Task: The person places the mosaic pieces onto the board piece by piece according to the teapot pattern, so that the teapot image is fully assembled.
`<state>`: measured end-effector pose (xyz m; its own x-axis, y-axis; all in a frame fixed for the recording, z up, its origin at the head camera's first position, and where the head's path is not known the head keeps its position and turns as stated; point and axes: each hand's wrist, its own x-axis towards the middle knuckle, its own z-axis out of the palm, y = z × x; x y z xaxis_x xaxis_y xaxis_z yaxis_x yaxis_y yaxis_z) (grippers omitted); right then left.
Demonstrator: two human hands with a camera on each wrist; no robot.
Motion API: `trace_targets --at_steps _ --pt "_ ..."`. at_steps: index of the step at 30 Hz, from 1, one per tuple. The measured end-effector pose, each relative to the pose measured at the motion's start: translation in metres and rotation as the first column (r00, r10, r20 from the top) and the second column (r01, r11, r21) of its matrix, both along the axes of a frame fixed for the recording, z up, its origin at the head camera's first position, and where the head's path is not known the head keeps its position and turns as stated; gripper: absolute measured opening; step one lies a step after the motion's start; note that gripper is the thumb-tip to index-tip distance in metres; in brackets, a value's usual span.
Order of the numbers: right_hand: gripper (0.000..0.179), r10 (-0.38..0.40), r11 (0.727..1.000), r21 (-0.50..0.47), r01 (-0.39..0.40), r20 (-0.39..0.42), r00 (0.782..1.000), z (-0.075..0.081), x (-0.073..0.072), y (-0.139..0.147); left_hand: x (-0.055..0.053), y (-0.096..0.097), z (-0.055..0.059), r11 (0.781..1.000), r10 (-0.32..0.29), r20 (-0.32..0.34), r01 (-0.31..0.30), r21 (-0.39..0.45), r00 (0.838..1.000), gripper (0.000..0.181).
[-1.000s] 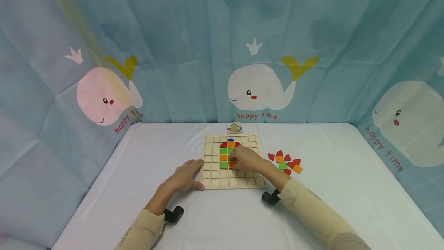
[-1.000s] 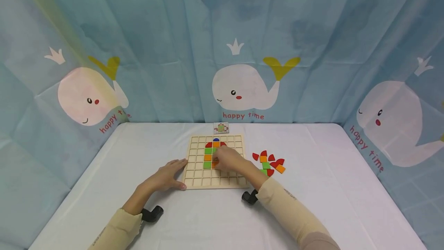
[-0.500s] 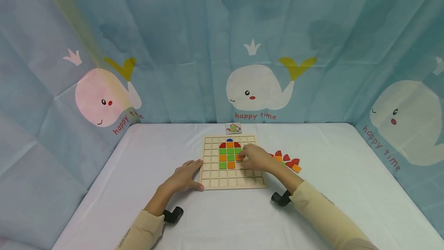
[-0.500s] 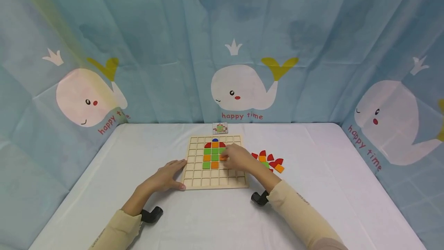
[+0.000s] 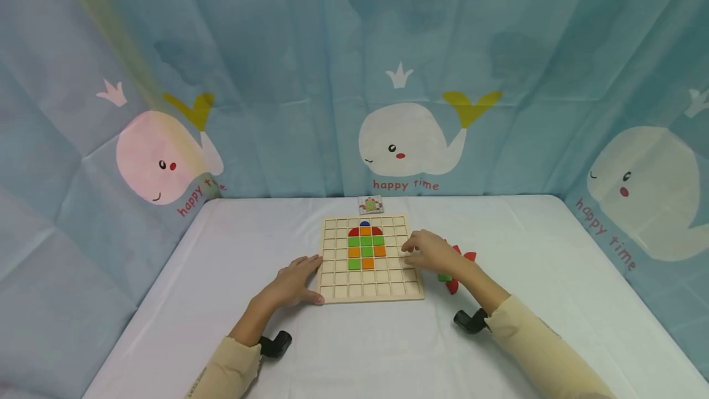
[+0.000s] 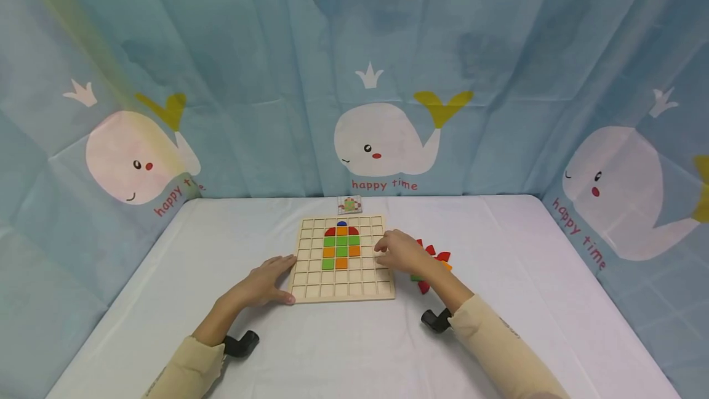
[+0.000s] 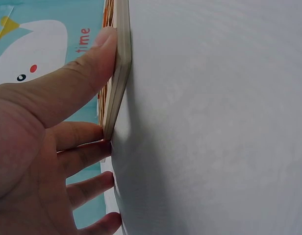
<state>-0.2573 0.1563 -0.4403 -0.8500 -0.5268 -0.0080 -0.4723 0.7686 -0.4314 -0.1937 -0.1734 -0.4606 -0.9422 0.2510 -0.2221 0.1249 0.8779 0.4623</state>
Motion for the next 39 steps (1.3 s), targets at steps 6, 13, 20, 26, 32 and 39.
trace_targets --at_steps 6,13,20,26,32,39 --pt "0.020 -0.025 0.999 0.023 0.024 0.015 1.000 -0.002 0.004 0.013 0.000 -0.001 -0.001 1.000 0.002 -0.004 -0.002 -0.004 1.000 0.096" --pt "0.021 -0.014 0.998 0.060 0.013 0.020 1.000 -0.003 0.013 0.030 0.000 -0.001 -0.001 1.000 -0.006 -0.013 0.006 0.015 1.000 0.096" --pt "0.026 -0.049 0.993 0.104 0.046 0.028 0.998 -0.005 0.019 0.044 0.000 -0.003 -0.001 1.000 -0.004 -0.023 0.004 0.013 1.000 0.096" --pt "0.026 -0.079 0.988 0.134 0.071 0.053 0.996 -0.009 0.022 0.052 0.000 -0.002 -0.001 1.000 0.001 -0.019 -0.001 0.018 1.000 0.096" --pt "0.023 -0.081 0.988 0.135 0.073 0.050 0.995 -0.011 0.026 0.057 0.002 -0.003 -0.001 1.000 -0.002 -0.013 0.002 0.024 1.000 0.096" --pt "0.024 -0.079 0.986 0.153 0.072 0.039 0.996 -0.011 0.032 0.061 0.002 -0.002 0.000 1.000 -0.006 -0.009 0.006 0.025 1.000 0.095"
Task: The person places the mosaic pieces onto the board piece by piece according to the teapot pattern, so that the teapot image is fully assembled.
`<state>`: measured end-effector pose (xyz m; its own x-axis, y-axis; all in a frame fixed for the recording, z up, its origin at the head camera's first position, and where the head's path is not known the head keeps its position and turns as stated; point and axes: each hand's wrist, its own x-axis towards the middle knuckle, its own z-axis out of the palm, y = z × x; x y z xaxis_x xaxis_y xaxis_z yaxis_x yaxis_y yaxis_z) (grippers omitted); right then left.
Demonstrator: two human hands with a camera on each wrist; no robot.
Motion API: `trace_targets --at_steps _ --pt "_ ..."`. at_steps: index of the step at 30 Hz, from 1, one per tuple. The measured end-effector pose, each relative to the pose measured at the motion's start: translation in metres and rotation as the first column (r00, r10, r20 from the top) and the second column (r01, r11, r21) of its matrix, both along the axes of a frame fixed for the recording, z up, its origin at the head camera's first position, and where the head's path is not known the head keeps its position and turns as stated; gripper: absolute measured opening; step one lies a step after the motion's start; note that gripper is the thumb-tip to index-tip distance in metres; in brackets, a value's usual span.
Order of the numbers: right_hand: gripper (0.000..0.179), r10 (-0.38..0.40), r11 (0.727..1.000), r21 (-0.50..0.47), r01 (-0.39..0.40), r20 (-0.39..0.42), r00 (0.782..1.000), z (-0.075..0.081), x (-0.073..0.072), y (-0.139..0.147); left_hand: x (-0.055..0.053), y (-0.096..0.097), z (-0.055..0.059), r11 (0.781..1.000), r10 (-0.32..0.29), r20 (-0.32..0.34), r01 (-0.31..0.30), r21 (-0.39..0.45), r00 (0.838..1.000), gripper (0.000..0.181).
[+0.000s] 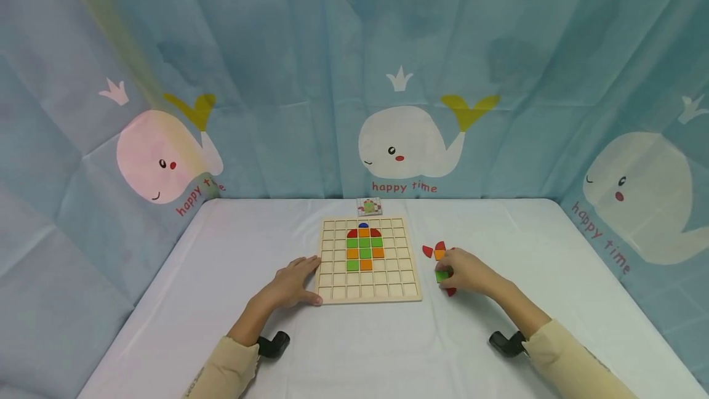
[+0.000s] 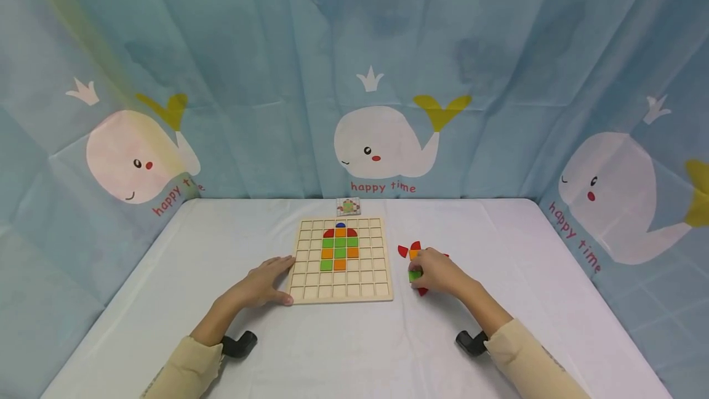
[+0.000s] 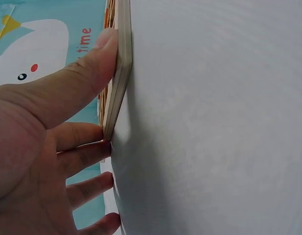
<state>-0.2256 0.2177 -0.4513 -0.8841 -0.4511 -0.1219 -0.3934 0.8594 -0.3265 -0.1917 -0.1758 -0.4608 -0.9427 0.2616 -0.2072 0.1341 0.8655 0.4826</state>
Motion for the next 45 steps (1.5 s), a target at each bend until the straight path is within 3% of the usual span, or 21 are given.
trace_targets --at_steps 19,35,41,45 --pt "0.013 -0.014 1.000 -0.012 0.014 -0.029 0.999 0.000 0.003 0.000 -0.001 0.000 -0.003 1.000 -0.001 -0.009 0.001 -0.004 1.000 0.096" --pt "0.016 0.005 1.000 0.004 -0.005 -0.024 1.000 -0.001 0.001 -0.001 -0.003 -0.001 -0.005 1.000 -0.001 0.007 0.001 -0.019 1.000 0.096" --pt "0.019 -0.020 0.999 -0.048 0.020 -0.005 1.000 0.006 -0.005 -0.013 -0.003 0.000 -0.004 1.000 0.003 0.010 -0.003 -0.022 1.000 0.095" --pt "0.020 0.011 0.998 -0.065 -0.013 -0.034 0.999 0.009 -0.010 -0.025 -0.002 0.000 -0.002 1.000 0.006 0.008 -0.006 -0.020 1.000 0.096"
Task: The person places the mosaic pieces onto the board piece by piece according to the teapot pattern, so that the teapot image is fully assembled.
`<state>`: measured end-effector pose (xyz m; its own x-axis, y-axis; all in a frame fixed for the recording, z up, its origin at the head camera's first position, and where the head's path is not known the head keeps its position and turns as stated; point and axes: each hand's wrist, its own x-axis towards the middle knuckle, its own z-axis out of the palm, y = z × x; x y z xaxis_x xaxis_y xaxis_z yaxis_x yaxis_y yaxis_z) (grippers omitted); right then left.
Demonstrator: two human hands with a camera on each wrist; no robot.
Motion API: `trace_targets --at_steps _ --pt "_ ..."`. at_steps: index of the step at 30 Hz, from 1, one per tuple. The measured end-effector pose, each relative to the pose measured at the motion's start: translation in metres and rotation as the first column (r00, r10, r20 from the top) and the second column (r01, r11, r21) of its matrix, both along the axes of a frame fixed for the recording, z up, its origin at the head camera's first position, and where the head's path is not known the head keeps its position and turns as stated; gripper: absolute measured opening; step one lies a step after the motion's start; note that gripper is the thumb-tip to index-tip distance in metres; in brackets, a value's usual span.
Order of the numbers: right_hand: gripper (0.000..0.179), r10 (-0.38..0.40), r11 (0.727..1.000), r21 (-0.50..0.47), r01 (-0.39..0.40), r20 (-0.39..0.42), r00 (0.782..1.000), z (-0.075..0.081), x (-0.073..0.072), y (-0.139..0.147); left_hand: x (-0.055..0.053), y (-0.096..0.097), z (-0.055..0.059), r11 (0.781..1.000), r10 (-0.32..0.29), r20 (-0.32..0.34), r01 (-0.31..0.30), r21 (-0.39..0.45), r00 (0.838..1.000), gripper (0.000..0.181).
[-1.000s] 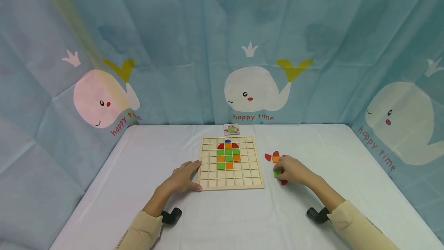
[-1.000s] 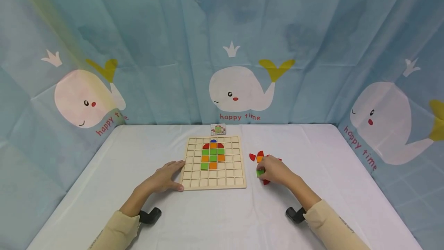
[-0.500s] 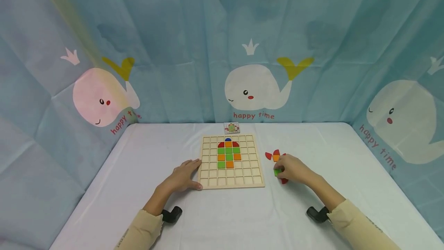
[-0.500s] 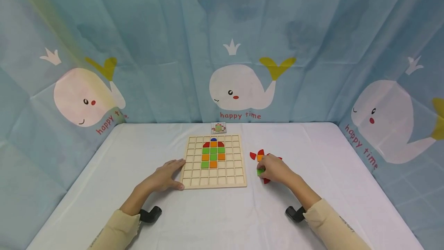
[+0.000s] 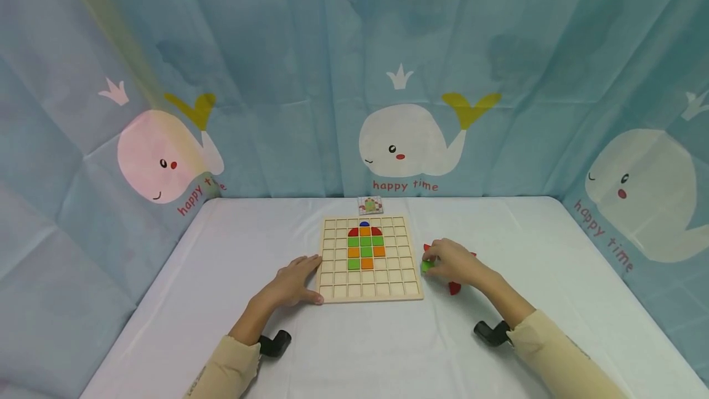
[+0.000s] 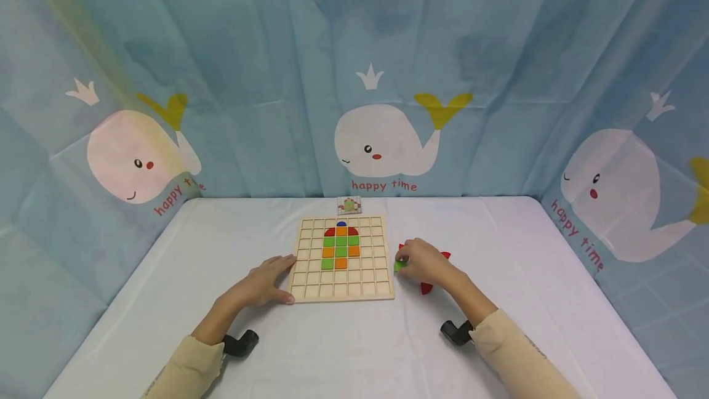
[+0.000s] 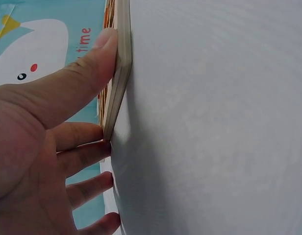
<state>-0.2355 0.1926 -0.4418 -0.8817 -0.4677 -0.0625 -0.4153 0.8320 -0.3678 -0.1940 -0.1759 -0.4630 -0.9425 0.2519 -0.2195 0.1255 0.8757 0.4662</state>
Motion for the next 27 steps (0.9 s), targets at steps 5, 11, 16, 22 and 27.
trace_targets --at_steps 5,11,16,22,27 --pt "0.024 0.014 1.000 -0.011 -0.013 0.017 1.000 0.001 -0.006 -0.016 0.001 0.000 0.000 1.000 -0.002 -0.001 0.002 0.010 1.000 0.095" --pt "0.021 0.033 0.999 -0.033 -0.033 0.013 0.999 0.002 -0.013 -0.034 0.001 0.001 0.000 1.000 0.003 -0.004 -0.003 0.006 1.000 0.095" --pt "0.020 0.102 0.995 -0.013 -0.102 -0.034 0.994 0.001 -0.019 -0.049 0.002 0.001 0.000 1.000 0.005 -0.004 -0.005 0.008 1.000 0.095" --pt "0.021 0.147 0.989 0.016 -0.147 -0.043 0.988 -0.003 -0.025 -0.067 0.001 0.000 0.000 1.000 -0.002 -0.011 0.003 0.006 1.000 0.095" --pt "0.021 0.181 0.983 0.047 -0.178 -0.059 0.982 -0.006 -0.027 -0.080 0.001 0.001 -0.001 1.000 -0.005 -0.012 0.005 0.009 1.000 0.095"
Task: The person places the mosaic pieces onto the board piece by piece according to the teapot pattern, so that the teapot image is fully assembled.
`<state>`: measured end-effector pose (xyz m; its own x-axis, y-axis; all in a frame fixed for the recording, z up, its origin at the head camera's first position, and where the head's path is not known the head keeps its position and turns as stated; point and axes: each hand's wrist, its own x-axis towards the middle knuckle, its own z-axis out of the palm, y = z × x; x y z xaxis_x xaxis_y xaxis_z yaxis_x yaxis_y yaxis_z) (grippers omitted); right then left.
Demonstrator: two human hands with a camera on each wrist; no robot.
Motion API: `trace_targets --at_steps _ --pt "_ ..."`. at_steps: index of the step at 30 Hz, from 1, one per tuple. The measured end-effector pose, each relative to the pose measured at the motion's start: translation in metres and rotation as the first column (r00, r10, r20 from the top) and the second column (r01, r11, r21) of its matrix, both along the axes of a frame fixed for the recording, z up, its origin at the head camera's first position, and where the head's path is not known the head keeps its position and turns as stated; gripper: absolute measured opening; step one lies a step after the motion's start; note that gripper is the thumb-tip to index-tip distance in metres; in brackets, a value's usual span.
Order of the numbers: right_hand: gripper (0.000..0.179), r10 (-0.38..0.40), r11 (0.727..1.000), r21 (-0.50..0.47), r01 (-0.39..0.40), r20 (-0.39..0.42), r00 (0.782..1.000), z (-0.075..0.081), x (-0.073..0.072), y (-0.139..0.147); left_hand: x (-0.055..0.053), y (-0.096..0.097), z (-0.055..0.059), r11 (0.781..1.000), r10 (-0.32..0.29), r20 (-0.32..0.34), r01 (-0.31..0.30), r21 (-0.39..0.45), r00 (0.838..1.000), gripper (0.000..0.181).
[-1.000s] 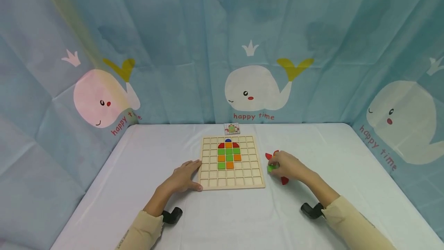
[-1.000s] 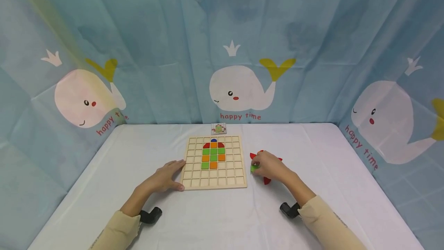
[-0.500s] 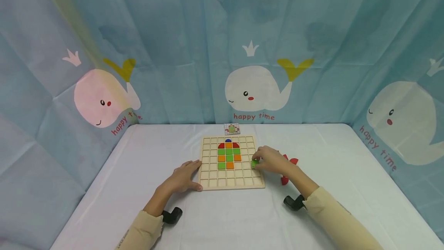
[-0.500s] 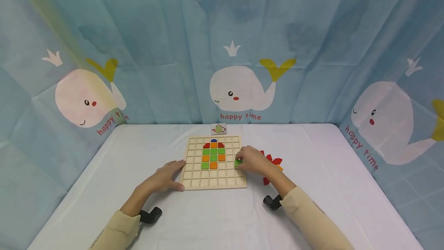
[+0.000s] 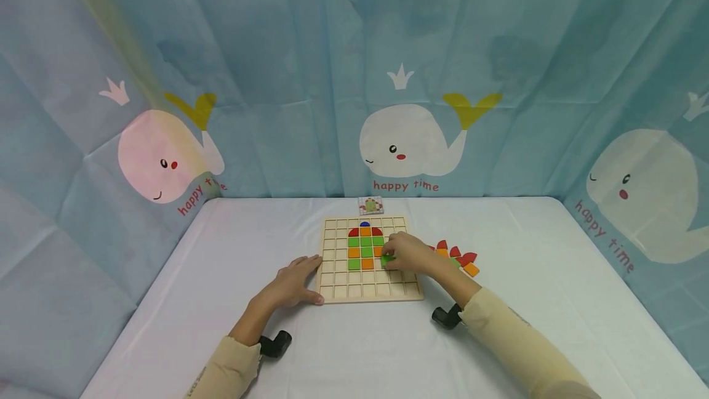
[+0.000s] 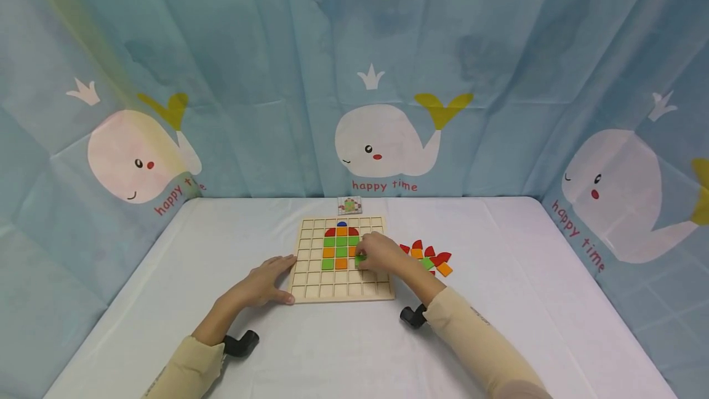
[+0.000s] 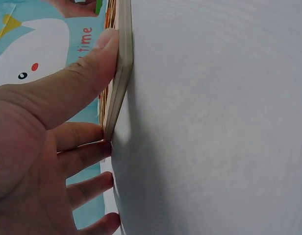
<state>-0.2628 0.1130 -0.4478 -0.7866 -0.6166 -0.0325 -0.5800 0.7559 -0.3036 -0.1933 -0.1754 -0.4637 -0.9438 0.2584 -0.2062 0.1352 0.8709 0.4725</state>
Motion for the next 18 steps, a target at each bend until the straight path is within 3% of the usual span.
trace_targets --at_steps 18 --pt "0.020 -0.018 0.999 0.028 0.017 0.034 0.999 -0.002 0.001 -0.017 -0.001 0.001 0.000 1.000 0.011 0.007 -0.010 -0.004 1.000 0.095"
